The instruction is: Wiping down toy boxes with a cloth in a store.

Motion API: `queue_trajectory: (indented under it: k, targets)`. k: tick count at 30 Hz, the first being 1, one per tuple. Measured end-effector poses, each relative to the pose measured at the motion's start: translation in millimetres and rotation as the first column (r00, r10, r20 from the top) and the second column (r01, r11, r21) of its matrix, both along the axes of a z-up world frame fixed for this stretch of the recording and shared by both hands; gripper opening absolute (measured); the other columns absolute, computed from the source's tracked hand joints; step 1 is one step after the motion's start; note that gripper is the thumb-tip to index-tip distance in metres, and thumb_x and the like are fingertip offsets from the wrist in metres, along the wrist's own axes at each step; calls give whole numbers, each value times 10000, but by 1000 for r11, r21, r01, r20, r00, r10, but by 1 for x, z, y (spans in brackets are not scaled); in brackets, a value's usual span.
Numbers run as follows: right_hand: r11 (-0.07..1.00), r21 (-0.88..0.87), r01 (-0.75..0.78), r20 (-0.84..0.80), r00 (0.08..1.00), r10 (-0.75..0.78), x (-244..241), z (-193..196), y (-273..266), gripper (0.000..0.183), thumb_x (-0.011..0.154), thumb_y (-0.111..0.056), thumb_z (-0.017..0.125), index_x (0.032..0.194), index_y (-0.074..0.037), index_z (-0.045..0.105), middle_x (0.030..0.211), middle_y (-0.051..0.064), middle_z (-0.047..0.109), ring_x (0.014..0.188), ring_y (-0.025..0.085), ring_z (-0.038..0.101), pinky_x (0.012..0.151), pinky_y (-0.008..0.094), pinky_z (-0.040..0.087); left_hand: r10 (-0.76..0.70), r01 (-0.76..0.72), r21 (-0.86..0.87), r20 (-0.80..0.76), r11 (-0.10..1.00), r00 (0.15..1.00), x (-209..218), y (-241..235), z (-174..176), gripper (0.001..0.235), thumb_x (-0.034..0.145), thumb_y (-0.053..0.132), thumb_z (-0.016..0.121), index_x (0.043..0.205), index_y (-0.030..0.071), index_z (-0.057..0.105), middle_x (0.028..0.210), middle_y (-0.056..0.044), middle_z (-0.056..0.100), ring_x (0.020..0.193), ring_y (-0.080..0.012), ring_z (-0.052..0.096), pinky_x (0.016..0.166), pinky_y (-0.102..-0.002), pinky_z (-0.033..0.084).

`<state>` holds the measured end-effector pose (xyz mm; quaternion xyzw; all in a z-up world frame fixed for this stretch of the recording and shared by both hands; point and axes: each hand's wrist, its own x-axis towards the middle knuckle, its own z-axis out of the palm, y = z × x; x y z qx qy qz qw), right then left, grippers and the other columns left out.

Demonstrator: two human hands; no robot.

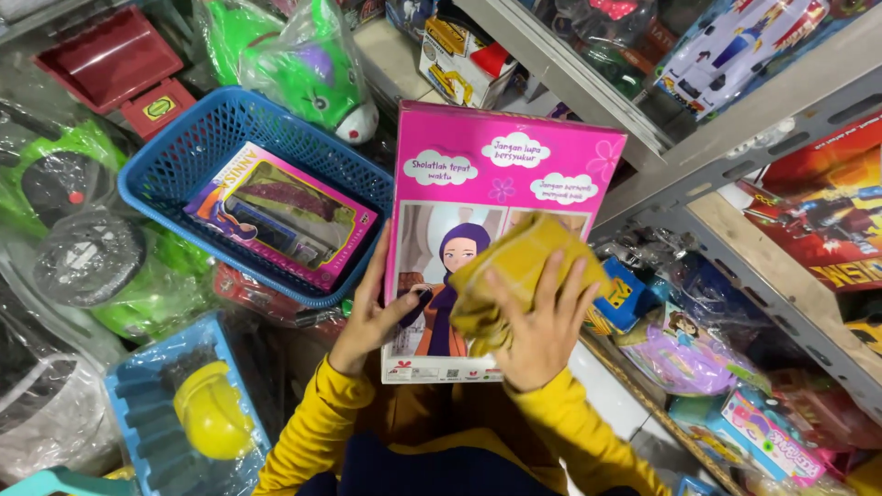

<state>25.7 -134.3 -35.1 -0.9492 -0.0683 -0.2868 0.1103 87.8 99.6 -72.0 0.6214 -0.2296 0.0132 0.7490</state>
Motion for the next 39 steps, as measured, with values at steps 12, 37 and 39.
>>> queue_trajectory:
  k: [12,37,39]
  targets:
    - [994,-96,-51,51,997,56,81,64,-16,533,999,-469,663,1508,-334,580,1720,185,220,1589,483,179,1253,738,124,-25,-10,-195,-175,981,984,-5,7,-10,1177,607,29,757,1656,-12,225,1622,-150,418,1474,-213,428,1229,-342,291]
    - [920,-180,-349,9,934,356,86,102,68,843,680,-418,850,1471,-446,561,1622,77,332,1458,603,156,1126,802,119,-75,3,-276,-252,961,965,-6,27,-112,1014,690,18,738,1602,-13,295,1565,-119,469,1358,-181,539,1127,-350,463]
    - [759,-323,-566,-95,817,568,78,91,72,923,666,-283,781,1525,-507,528,1699,80,325,1547,526,182,1199,718,194,-206,36,-377,-421,925,883,-5,37,-186,884,763,73,698,1567,-27,344,1558,-158,510,1382,-227,604,1167,-374,506]
